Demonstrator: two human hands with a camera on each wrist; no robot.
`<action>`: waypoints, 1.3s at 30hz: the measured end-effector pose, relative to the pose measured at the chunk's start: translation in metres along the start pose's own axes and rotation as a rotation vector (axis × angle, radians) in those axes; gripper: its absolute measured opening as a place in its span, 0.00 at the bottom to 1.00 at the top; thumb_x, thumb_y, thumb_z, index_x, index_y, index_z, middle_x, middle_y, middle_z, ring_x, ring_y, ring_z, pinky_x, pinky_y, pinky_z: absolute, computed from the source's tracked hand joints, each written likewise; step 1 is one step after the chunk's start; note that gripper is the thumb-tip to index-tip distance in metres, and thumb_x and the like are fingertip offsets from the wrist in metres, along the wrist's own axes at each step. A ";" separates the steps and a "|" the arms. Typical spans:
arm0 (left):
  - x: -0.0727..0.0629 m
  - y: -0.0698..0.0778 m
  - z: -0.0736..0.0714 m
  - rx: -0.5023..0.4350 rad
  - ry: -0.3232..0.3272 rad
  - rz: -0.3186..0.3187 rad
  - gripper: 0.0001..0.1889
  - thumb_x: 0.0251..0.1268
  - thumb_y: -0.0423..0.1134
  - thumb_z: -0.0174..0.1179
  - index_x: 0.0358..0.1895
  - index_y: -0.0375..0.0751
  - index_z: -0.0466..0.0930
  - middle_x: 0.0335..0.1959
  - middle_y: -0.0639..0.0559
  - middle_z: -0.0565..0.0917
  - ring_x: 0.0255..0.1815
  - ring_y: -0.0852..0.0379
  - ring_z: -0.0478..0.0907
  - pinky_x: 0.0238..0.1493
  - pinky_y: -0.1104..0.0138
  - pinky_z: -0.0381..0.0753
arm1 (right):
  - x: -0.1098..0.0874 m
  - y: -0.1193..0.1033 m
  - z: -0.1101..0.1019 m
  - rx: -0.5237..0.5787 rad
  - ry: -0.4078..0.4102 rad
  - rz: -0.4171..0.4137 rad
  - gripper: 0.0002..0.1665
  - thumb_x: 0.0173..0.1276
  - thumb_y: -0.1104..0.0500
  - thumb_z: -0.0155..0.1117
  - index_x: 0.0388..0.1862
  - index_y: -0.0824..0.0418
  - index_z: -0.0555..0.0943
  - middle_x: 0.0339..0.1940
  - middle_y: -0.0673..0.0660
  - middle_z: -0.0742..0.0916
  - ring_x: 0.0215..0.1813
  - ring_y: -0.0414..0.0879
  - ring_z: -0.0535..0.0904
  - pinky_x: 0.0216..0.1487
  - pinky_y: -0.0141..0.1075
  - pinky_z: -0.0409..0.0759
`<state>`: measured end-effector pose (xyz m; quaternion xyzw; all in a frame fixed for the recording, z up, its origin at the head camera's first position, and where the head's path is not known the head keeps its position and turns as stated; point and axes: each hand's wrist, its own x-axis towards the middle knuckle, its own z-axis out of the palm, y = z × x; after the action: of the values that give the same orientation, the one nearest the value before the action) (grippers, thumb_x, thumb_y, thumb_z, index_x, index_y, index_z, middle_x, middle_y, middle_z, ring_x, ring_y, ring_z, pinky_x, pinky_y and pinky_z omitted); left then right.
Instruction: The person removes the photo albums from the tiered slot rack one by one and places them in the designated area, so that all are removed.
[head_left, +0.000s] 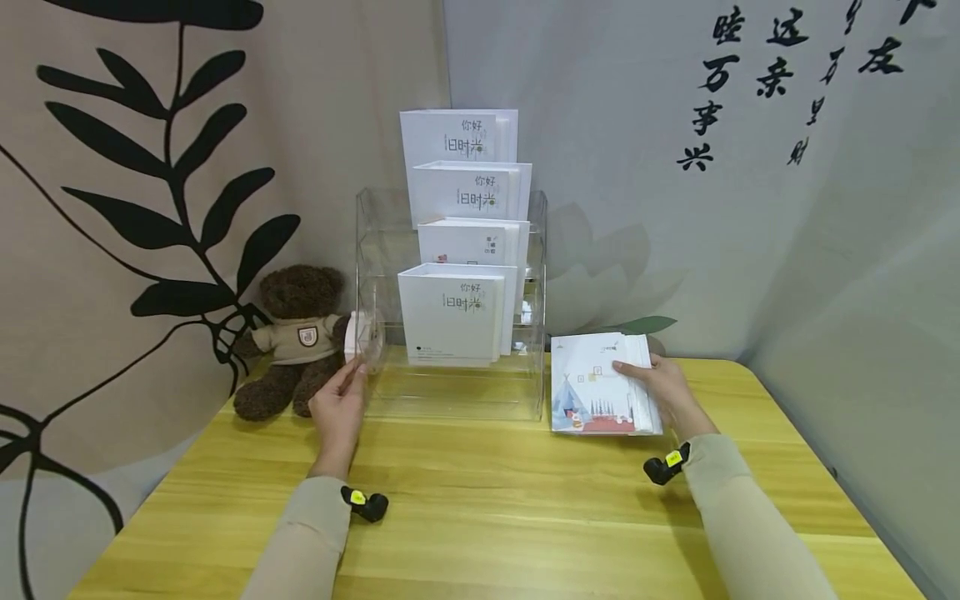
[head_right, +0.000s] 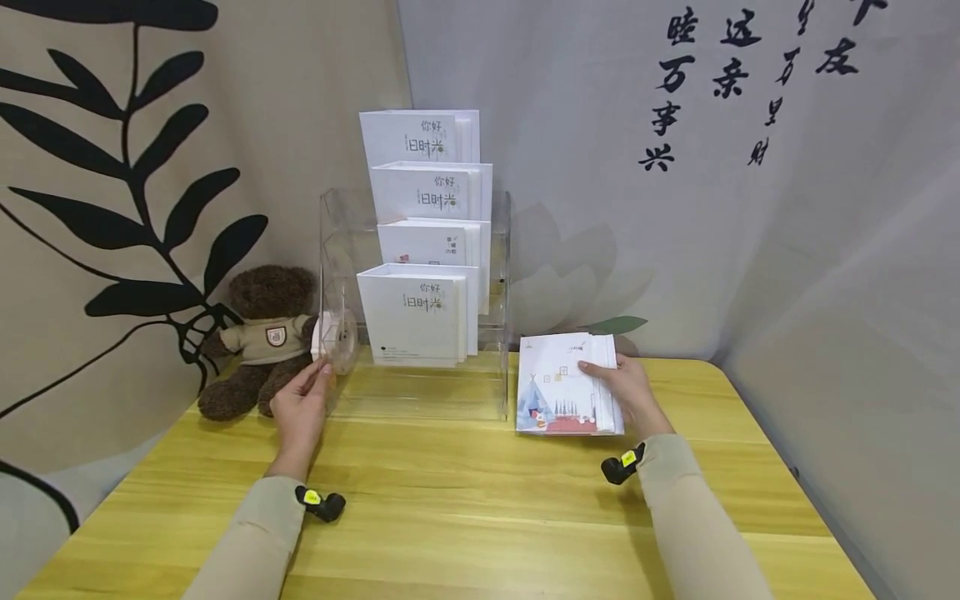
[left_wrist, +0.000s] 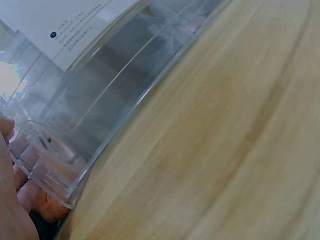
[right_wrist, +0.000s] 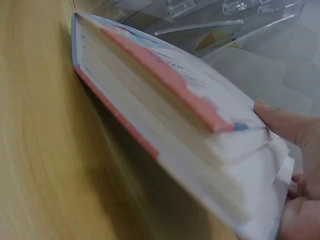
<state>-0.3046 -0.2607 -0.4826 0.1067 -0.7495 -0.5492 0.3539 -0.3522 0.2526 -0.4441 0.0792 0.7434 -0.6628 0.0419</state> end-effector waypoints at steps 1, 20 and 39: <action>0.000 0.000 0.000 0.004 0.000 0.001 0.17 0.69 0.53 0.65 0.56 0.55 0.87 0.50 0.52 0.88 0.47 0.57 0.86 0.37 0.81 0.79 | 0.001 0.001 0.000 -0.005 -0.001 0.002 0.42 0.62 0.47 0.77 0.66 0.66 0.69 0.34 0.52 0.88 0.32 0.49 0.88 0.36 0.46 0.87; 0.000 -0.004 0.000 0.028 0.000 -0.002 0.18 0.69 0.55 0.64 0.57 0.56 0.87 0.50 0.53 0.88 0.46 0.60 0.86 0.37 0.81 0.78 | 0.006 0.035 0.002 -0.454 0.104 -0.105 0.53 0.63 0.29 0.67 0.67 0.72 0.72 0.50 0.65 0.82 0.43 0.51 0.79 0.45 0.39 0.80; 0.001 -0.002 0.000 0.032 -0.003 -0.014 0.17 0.69 0.55 0.64 0.56 0.57 0.87 0.49 0.52 0.89 0.45 0.56 0.86 0.34 0.80 0.78 | -0.006 0.033 0.009 -0.554 0.084 -0.279 0.31 0.76 0.48 0.59 0.69 0.66 0.73 0.66 0.68 0.77 0.67 0.63 0.71 0.69 0.57 0.67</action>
<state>-0.3057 -0.2620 -0.4843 0.1168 -0.7579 -0.5398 0.3471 -0.3407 0.2468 -0.4767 -0.0106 0.9005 -0.4306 -0.0600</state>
